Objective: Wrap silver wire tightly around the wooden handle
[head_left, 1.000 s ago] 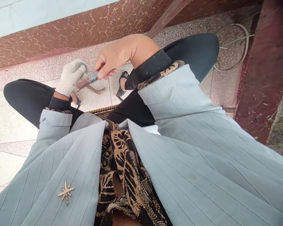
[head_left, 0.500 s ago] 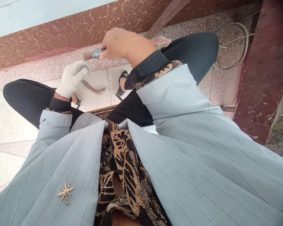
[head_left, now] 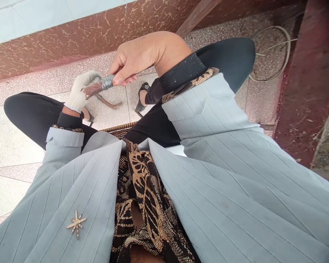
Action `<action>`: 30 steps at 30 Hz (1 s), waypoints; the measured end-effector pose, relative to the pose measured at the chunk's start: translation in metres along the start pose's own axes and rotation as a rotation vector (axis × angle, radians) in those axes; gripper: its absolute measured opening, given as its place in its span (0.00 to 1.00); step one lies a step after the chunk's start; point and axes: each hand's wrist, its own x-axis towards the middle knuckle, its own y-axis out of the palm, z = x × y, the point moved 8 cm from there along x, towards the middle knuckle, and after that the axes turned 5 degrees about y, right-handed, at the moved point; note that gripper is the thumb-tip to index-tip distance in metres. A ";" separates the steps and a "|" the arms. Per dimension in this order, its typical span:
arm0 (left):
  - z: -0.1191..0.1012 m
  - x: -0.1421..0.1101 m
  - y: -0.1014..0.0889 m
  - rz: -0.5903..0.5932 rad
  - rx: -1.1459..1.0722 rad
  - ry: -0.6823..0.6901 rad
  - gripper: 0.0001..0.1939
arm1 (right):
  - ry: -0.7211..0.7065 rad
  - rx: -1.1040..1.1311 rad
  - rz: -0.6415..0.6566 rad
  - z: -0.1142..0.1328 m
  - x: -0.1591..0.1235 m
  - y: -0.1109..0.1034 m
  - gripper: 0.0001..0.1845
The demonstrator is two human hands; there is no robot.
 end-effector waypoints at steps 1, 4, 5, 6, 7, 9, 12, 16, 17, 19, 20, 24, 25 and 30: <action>0.002 0.000 0.002 0.020 -0.007 -0.015 0.19 | -0.029 0.067 -0.104 0.002 -0.001 -0.007 0.13; -0.002 -0.004 0.008 0.093 -0.013 -0.066 0.20 | 0.022 0.312 -0.563 -0.008 -0.010 -0.037 0.15; -0.006 -0.006 0.011 0.132 -0.017 -0.069 0.19 | 0.095 0.336 -0.685 -0.016 -0.013 -0.043 0.15; -0.012 -0.007 0.014 0.169 -0.024 -0.062 0.18 | 0.189 0.300 -0.768 -0.023 -0.016 -0.047 0.16; -0.018 -0.009 0.017 0.202 -0.029 -0.050 0.16 | 0.291 0.201 -0.805 -0.029 -0.016 -0.049 0.15; -0.026 -0.011 0.020 0.235 -0.036 -0.025 0.16 | 0.476 -0.102 -0.738 -0.037 -0.009 -0.049 0.12; -0.025 -0.009 0.012 0.163 -0.021 -0.010 0.18 | 0.602 -0.403 -0.484 -0.049 0.006 -0.037 0.17; -0.016 -0.007 -0.003 0.075 0.046 -0.033 0.20 | 0.541 -0.412 -0.053 -0.055 0.020 0.000 0.17; -0.015 -0.007 -0.006 0.049 0.056 -0.043 0.19 | 0.507 -0.389 0.030 -0.053 0.021 0.009 0.17; -0.013 -0.005 -0.012 -0.021 0.059 -0.058 0.16 | 0.425 -0.300 0.150 -0.044 0.018 0.021 0.15; -0.013 -0.003 -0.013 -0.049 0.060 -0.059 0.14 | 0.373 -0.245 0.190 -0.038 0.016 0.025 0.15; -0.008 0.000 -0.001 -0.010 0.052 -0.081 0.11 | 0.076 0.071 -0.026 -0.007 0.010 0.006 0.13; -0.007 0.000 0.004 0.020 0.032 -0.094 0.13 | 0.007 0.183 -0.181 -0.003 0.007 -0.008 0.13; -0.018 -0.006 0.022 0.186 -0.036 -0.045 0.17 | -0.014 0.697 -0.729 -0.023 -0.008 -0.044 0.18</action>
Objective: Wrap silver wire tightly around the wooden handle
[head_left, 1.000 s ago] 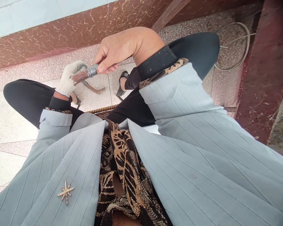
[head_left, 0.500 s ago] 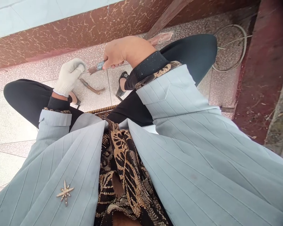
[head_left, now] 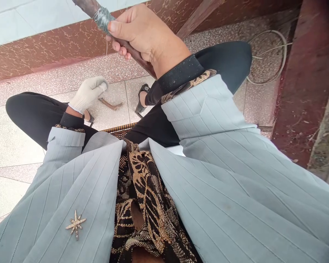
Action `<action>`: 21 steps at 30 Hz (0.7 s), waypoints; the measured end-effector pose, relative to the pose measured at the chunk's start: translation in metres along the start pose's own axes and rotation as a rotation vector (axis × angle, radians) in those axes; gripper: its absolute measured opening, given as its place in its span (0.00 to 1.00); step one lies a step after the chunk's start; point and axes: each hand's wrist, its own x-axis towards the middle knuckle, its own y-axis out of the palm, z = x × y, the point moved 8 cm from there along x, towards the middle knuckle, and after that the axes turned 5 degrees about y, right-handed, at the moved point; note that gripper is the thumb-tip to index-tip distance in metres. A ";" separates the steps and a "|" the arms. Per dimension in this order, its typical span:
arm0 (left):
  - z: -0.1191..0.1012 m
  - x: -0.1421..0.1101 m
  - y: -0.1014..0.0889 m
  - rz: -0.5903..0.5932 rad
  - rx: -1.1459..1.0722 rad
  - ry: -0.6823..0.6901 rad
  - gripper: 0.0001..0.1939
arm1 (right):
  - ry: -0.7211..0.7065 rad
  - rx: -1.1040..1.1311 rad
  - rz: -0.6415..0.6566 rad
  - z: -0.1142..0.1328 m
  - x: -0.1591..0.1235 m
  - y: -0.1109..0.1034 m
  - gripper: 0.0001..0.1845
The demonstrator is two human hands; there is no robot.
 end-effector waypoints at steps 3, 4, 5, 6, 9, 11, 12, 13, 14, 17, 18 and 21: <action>-0.010 -0.003 0.002 0.023 0.016 0.040 0.14 | 0.104 -0.305 -0.136 -0.007 0.003 -0.010 0.21; -0.011 -0.003 0.001 0.012 0.023 0.045 0.13 | 0.141 -0.433 -0.153 -0.008 0.003 -0.012 0.21; -0.012 -0.004 0.000 -0.004 0.030 0.045 0.13 | 0.175 -0.578 -0.150 -0.009 0.004 -0.013 0.19; -0.012 -0.004 -0.002 -0.020 0.035 0.043 0.14 | 0.203 -0.732 -0.127 -0.011 0.005 -0.012 0.17; -0.009 -0.003 -0.006 -0.062 0.038 0.036 0.15 | 0.289 -1.138 0.077 -0.028 0.008 -0.001 0.15; -0.004 -0.002 -0.011 -0.099 0.042 0.024 0.16 | 0.372 -1.223 0.311 -0.049 0.005 0.011 0.16; -0.001 -0.002 -0.014 -0.120 0.050 0.017 0.16 | 0.412 -1.207 0.429 -0.059 0.002 0.017 0.15; 0.002 -0.001 -0.017 -0.137 0.061 0.006 0.16 | 0.439 -1.186 0.538 -0.066 -0.002 0.022 0.15; 0.006 -0.001 -0.019 -0.155 0.076 -0.008 0.16 | 0.448 -1.145 0.636 -0.070 -0.007 0.027 0.13; 0.016 -0.001 -0.026 -0.202 0.114 -0.053 0.16 | 0.350 -0.927 0.788 -0.060 -0.018 0.037 0.13; 0.018 -0.001 -0.027 -0.212 0.119 -0.068 0.17 | 0.276 -0.834 0.778 -0.050 -0.019 0.038 0.13; 0.016 0.000 -0.025 -0.208 0.106 -0.083 0.18 | 0.017 -0.501 0.538 -0.011 -0.014 0.030 0.14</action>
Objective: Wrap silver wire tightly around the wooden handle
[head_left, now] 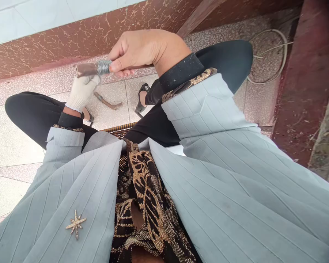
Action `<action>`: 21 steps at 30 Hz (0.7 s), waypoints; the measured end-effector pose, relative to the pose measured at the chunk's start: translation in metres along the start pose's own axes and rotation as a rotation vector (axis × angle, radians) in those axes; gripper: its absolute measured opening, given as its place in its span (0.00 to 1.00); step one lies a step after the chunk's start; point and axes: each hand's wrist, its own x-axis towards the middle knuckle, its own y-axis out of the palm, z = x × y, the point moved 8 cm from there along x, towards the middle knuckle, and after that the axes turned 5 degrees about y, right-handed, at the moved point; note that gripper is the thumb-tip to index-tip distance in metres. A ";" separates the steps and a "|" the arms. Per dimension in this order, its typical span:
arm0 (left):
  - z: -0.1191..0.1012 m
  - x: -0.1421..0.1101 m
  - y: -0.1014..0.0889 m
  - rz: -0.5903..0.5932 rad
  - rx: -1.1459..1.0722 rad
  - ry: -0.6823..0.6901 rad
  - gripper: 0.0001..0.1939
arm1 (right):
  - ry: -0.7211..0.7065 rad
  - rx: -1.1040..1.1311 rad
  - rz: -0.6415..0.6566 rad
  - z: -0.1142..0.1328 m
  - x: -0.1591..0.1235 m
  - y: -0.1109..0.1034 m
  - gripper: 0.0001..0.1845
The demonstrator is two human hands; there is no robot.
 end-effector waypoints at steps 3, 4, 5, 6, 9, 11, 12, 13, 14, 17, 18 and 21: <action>-0.014 -0.002 0.010 0.094 -0.034 0.045 0.18 | -0.046 0.277 -0.350 0.003 -0.006 -0.024 0.14; -0.019 -0.003 0.013 0.134 -0.040 0.066 0.17 | -0.005 0.304 -0.422 -0.002 -0.006 -0.027 0.15; -0.023 -0.005 0.016 0.170 -0.041 0.079 0.17 | 0.057 0.285 -0.464 -0.007 -0.005 -0.028 0.16; -0.026 -0.006 0.017 0.197 -0.040 0.086 0.16 | 0.122 0.224 -0.484 -0.012 -0.003 -0.028 0.15; -0.028 -0.008 0.018 0.237 -0.022 0.091 0.16 | 0.301 -0.127 -0.497 -0.023 0.002 -0.032 0.10; -0.026 -0.008 0.017 0.229 0.000 0.099 0.16 | 0.396 -0.418 -0.399 -0.029 0.007 -0.028 0.09; -0.024 -0.008 0.016 0.216 0.017 0.107 0.16 | 0.438 -0.532 -0.289 -0.033 0.010 -0.021 0.11; -0.023 -0.007 0.016 0.201 0.038 0.115 0.15 | 0.479 -0.605 -0.151 -0.039 0.012 -0.011 0.12; -0.021 -0.006 0.015 0.183 0.056 0.122 0.15 | 0.509 -0.629 -0.011 -0.045 0.012 0.000 0.12; -0.018 -0.003 0.012 0.142 0.060 0.133 0.15 | 0.513 -0.527 0.271 -0.049 0.007 0.025 0.12; -0.017 -0.002 0.012 0.132 0.043 0.128 0.15 | 0.484 -0.471 0.319 -0.045 0.005 0.030 0.13; -0.015 0.000 0.008 0.092 -0.015 0.109 0.16 | 0.318 -0.276 0.359 -0.027 -0.001 0.033 0.11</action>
